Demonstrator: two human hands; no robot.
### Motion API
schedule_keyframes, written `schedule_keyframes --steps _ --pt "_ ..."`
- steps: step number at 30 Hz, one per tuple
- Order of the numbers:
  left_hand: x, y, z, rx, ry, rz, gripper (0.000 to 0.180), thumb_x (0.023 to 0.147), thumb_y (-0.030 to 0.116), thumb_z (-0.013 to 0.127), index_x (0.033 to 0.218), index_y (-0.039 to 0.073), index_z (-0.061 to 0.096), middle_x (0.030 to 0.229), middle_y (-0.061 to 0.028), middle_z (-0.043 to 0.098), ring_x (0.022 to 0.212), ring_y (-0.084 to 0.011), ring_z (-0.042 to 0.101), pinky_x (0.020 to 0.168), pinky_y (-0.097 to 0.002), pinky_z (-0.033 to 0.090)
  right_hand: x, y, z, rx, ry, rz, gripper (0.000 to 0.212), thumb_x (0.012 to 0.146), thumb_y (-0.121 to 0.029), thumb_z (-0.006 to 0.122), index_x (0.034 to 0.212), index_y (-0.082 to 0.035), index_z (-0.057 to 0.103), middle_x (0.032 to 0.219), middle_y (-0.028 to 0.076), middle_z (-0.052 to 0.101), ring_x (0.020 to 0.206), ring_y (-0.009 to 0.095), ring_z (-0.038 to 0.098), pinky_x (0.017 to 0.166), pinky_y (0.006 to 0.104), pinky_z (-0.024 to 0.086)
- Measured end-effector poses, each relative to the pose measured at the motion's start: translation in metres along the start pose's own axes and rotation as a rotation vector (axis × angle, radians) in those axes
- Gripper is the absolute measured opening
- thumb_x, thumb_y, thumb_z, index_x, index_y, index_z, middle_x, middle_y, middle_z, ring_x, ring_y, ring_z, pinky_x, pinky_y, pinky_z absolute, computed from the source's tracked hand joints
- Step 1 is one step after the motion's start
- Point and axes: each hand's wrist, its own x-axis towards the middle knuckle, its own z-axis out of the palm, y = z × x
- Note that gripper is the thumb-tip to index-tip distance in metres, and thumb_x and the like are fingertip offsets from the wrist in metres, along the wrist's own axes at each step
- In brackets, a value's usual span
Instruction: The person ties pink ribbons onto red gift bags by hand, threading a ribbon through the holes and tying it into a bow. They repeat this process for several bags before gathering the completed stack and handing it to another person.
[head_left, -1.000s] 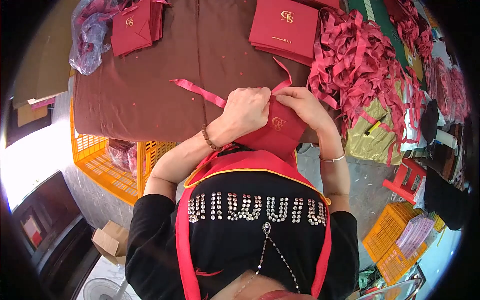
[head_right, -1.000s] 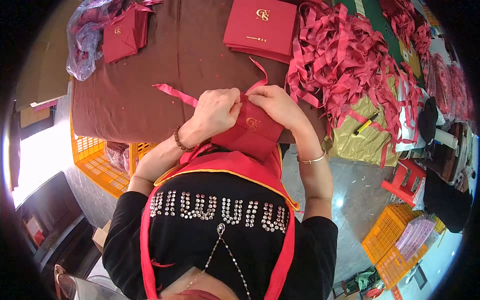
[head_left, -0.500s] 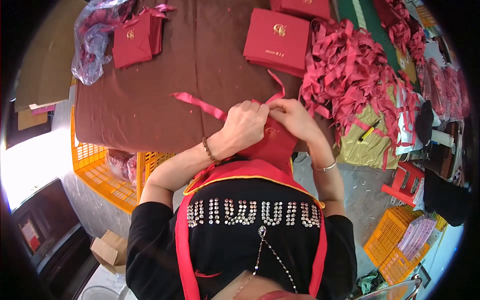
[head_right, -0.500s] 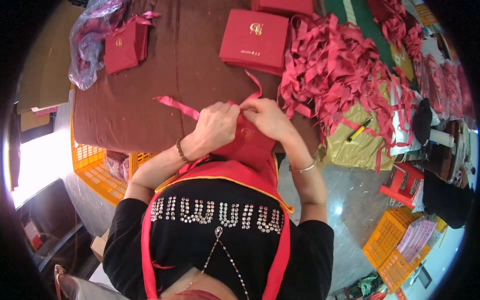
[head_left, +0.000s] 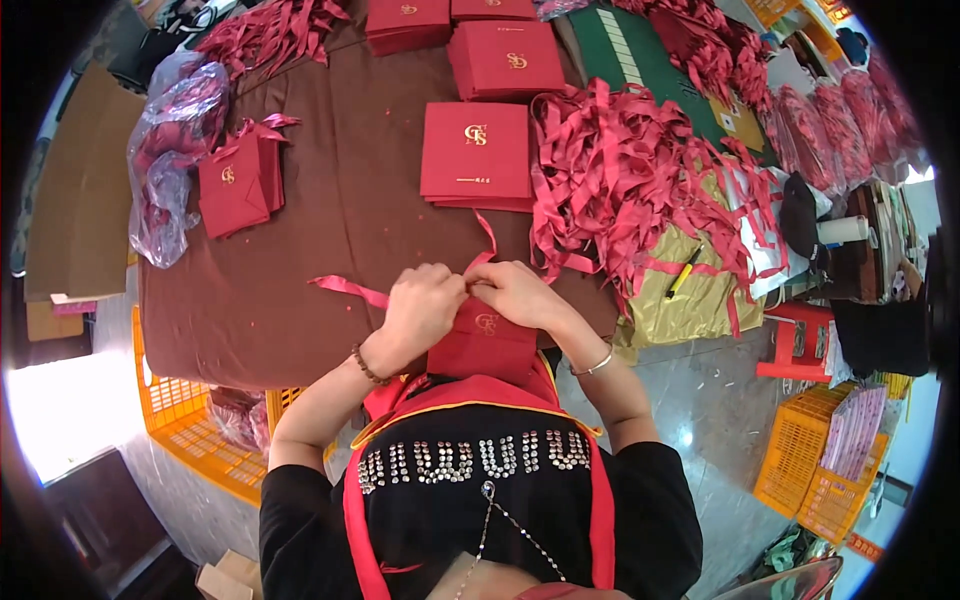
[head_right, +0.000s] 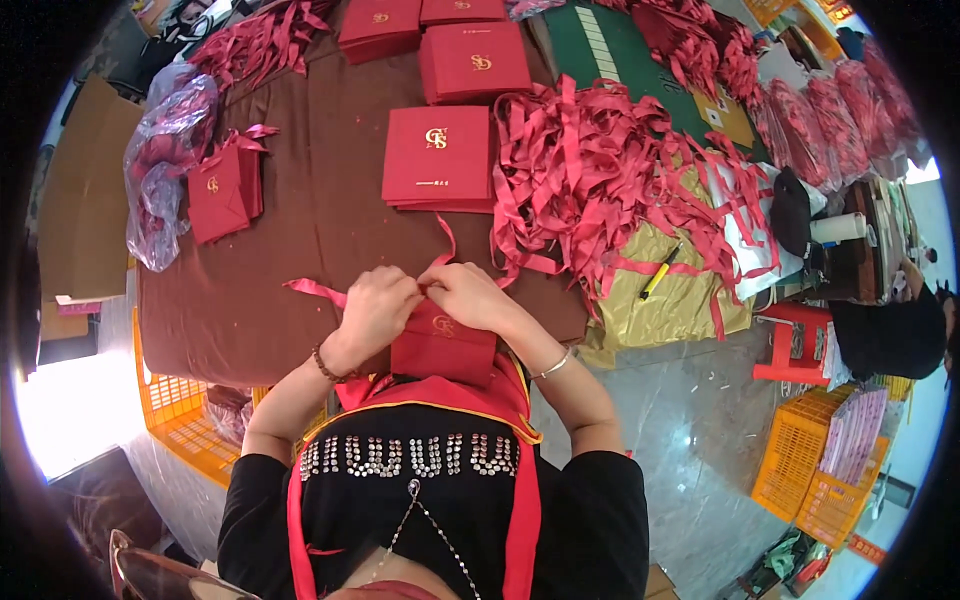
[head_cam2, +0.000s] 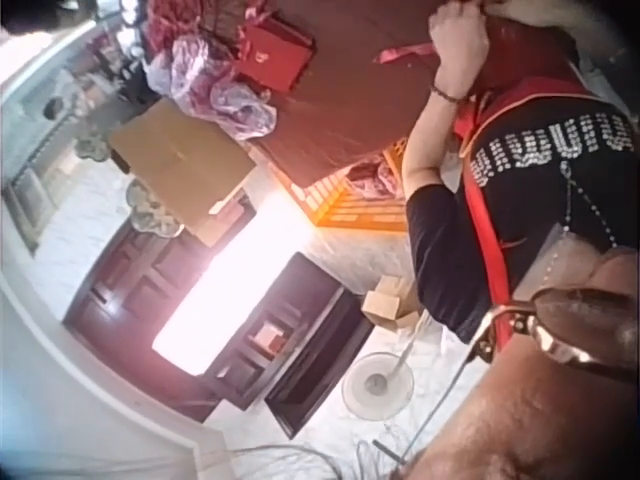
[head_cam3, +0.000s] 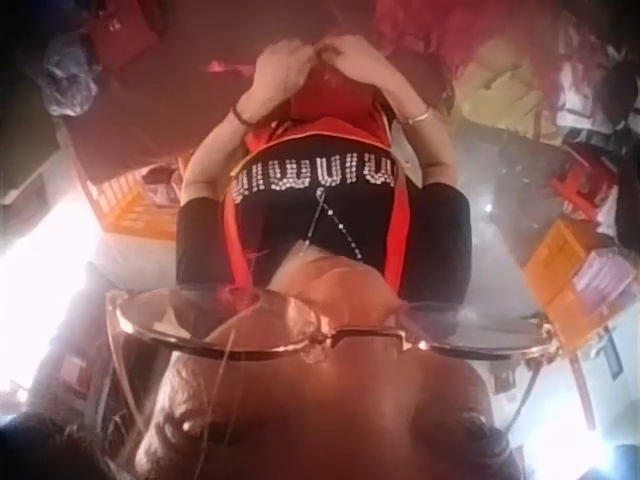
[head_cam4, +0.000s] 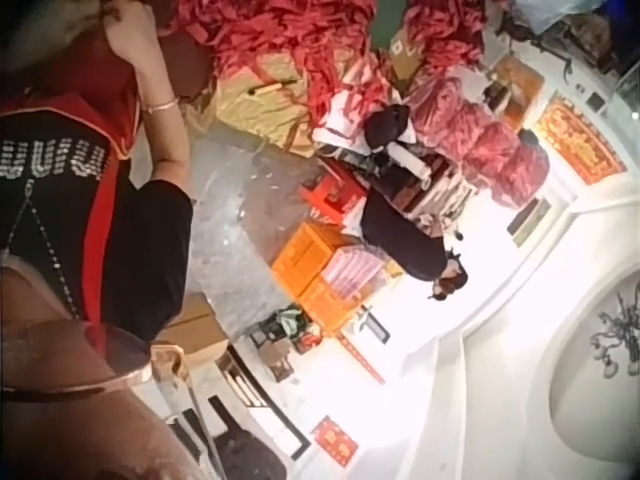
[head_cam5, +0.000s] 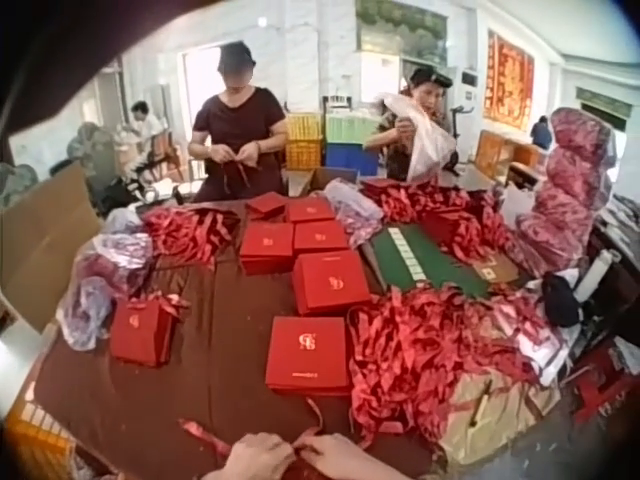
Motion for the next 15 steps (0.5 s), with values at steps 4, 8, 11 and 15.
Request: schedule_keyframes --steps 4,8,11,15 --pt "0.014 -0.005 -0.021 -0.119 0.038 -0.083 0.010 0.076 0.016 0.064 0.077 0.007 0.059 0.071 -0.0073 0.054 0.066 -0.0236 0.054 0.060 -0.0353 0.041 0.001 -0.002 -0.002 0.016 -0.042 -0.041 0.024 0.081 -0.013 0.052 0.098 0.000 0.063 0.093 0.020 0.064 0.092 0.035 0.061 0.080 0.0408 0.047" --pt "0.014 -0.035 -0.025 -0.715 -0.340 -0.569 0.018 0.084 0.016 0.058 0.085 0.000 0.063 0.082 -0.0128 0.060 0.076 -0.0247 0.060 0.071 -0.0343 0.046 -0.005 -0.014 0.002 0.071 -0.025 -0.023 0.021 0.081 -0.012 0.054 0.098 -0.001 0.059 0.089 0.019 0.065 0.088 0.035 0.062 0.077 0.0413 0.048" --pt "0.012 -0.058 -0.016 -0.738 -0.406 -0.222 0.022 0.088 0.016 0.055 0.085 -0.005 0.062 0.082 -0.0077 0.059 0.083 -0.0142 0.056 0.075 -0.0269 0.043 -0.005 -0.012 0.016 0.002 0.027 -0.072 0.018 0.082 -0.011 0.056 0.097 -0.001 0.054 0.085 0.017 0.065 0.083 0.034 0.063 0.073 0.0404 0.048" --pt "0.027 -0.069 -0.022 -0.879 -0.648 -0.283 0.021 0.085 0.016 0.055 0.087 -0.004 0.061 0.081 -0.0070 0.058 0.082 -0.0133 0.054 0.075 -0.0269 0.042 -0.008 -0.016 0.021 -0.229 0.036 -0.212 0.015 0.083 -0.009 0.056 0.096 -0.003 0.051 0.079 0.015 0.065 0.076 0.034 0.062 0.066 0.0406 0.047"
